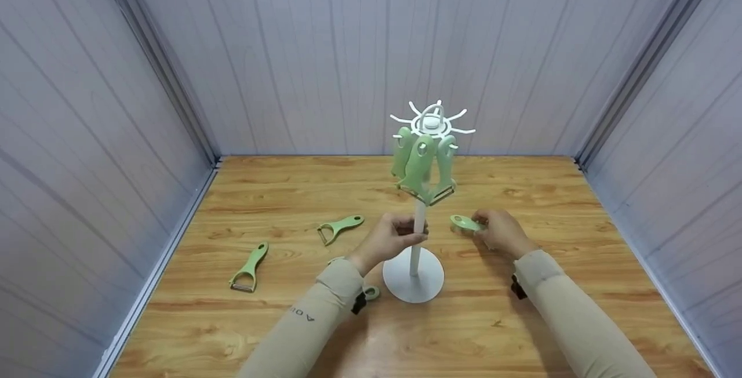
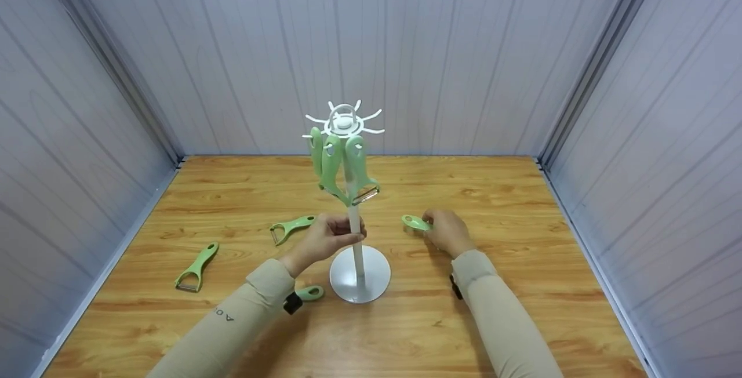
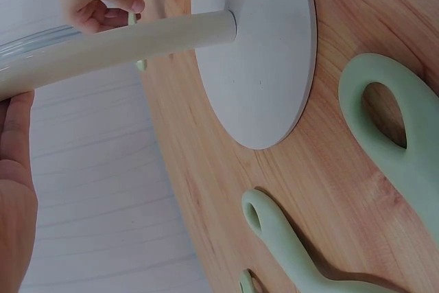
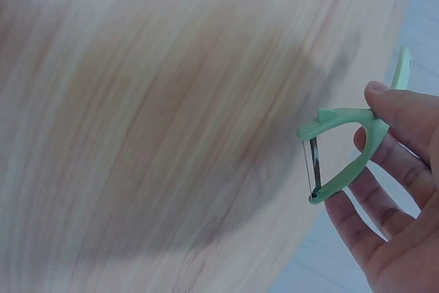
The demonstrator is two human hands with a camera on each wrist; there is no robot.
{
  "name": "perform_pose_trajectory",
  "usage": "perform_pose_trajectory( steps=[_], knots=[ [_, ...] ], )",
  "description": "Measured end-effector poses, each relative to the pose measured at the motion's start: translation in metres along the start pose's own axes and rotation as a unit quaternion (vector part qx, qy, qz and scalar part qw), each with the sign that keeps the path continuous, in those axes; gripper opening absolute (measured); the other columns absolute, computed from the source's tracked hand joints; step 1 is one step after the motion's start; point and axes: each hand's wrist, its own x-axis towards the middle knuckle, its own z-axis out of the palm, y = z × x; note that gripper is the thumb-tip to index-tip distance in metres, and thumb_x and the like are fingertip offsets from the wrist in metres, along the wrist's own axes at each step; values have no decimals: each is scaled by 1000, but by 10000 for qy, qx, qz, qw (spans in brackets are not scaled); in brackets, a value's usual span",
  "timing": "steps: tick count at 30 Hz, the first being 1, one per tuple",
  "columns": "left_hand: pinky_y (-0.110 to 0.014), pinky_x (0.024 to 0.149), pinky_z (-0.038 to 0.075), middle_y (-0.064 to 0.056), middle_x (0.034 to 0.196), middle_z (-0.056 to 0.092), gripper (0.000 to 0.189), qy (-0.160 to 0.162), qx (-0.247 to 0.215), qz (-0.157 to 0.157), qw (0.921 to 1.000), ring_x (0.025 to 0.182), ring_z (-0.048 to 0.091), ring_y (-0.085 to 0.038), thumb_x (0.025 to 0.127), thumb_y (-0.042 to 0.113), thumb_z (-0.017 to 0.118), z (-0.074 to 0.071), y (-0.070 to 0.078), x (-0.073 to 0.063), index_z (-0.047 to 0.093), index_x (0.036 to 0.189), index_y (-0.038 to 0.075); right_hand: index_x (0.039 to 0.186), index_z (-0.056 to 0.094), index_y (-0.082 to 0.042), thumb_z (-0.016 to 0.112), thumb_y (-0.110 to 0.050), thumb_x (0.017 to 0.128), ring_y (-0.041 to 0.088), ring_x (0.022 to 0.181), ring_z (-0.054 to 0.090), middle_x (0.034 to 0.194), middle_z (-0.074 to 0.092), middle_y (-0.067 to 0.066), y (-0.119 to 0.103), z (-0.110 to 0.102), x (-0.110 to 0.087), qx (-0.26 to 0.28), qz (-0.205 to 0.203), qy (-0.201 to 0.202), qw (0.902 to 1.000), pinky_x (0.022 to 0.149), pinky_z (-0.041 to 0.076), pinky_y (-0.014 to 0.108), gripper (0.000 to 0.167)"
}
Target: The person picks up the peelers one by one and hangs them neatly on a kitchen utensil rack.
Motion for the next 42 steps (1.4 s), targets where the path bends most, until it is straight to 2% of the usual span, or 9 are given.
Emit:
perform_pose_trajectory(
  steps=[8, 13, 20, 26, 28, 31, 34, 38, 42],
  knots=[
    [-35, 96, 65, -15, 112, 81, 15, 23, 41, -76, 10000, 107, 79, -22, 101, 8, 77, -1, -1, 0, 79, 115, 1, 136, 71, 1, 72, -4, 102, 38, 115, 68, 130, 73, 24, -9, 1, -5, 410, 69, 180, 9990, 98, 58, 54, 34],
    [-34, 96, 65, -14, 111, 81, 15, 39, 36, -91, 9999, 107, 79, -21, 101, 8, 77, 0, -2, -1, 80, 114, 1, 135, 71, 2, 75, -3, 101, 41, 120, 68, 131, 73, 25, -12, 2, -10, 822, 1, 407, 9958, 103, 57, 58, 35],
    [-34, 95, 66, -18, 113, 80, 15, 40, 150, -25, 9999, 107, 79, -23, 101, 8, 78, 2, 0, -1, 80, 115, 2, 131, 73, 4, 78, -3, 99, 41, 117, 70, 125, 75, 24, -16, 1, -15, 1122, -147, 773, 9906, 105, 57, 60, 34],
    [-34, 95, 66, -14, 112, 81, 15, 61, 165, -41, 9998, 107, 79, -23, 101, 8, 78, 2, 0, 0, 80, 115, 2, 129, 73, 4, 80, -6, 99, 38, 109, 70, 122, 76, 24, -20, -2, -18, 1219, -191, 1035, 9869, 96, 59, 53, 33],
    [-34, 95, 66, -14, 112, 81, 15, 60, 139, -62, 9999, 107, 79, -23, 101, 8, 78, 2, 0, 1, 80, 115, 2, 128, 73, 5, 80, -6, 99, 37, 107, 71, 121, 76, 24, -21, -3, -18, 1236, -275, 1117, 9856, 94, 58, 50, 33],
    [-34, 96, 66, -16, 112, 81, 16, 54, 112, -70, 9999, 107, 79, -23, 101, 7, 78, 2, 0, 1, 80, 115, 2, 126, 74, 5, 81, -5, 97, 32, 102, 70, 119, 77, 23, -22, -5, -19, 1305, -377, 1251, 9828, 88, 56, 39, 32],
    [-34, 96, 65, -19, 114, 81, 16, 49, 52, -78, 9999, 108, 79, -22, 101, 6, 77, 2, 0, 1, 80, 116, 1, 124, 75, 6, 82, -3, 95, 29, 99, 69, 115, 78, 23, -26, -5, -20, 1436, -489, 1411, 9783, 86, 54, 36, 31],
    [-34, 97, 65, -18, 113, 81, 15, 81, -8, -102, 9999, 108, 79, -22, 101, 6, 77, 2, 0, 0, 80, 115, 1, 123, 76, 6, 83, -1, 94, 33, 103, 72, 114, 79, 23, -30, -5, -22, 1636, -627, 1537, 9725, 96, 58, 50, 30],
    [-34, 97, 65, -15, 113, 82, 15, 106, 6, -111, 9999, 108, 79, -23, 101, 7, 77, 2, -1, 0, 80, 115, 1, 124, 76, 6, 82, 0, 95, 41, 109, 73, 117, 78, 25, -37, -8, -24, 1853, -782, 1636, 9658, 103, 57, 61, 31]
  ],
)
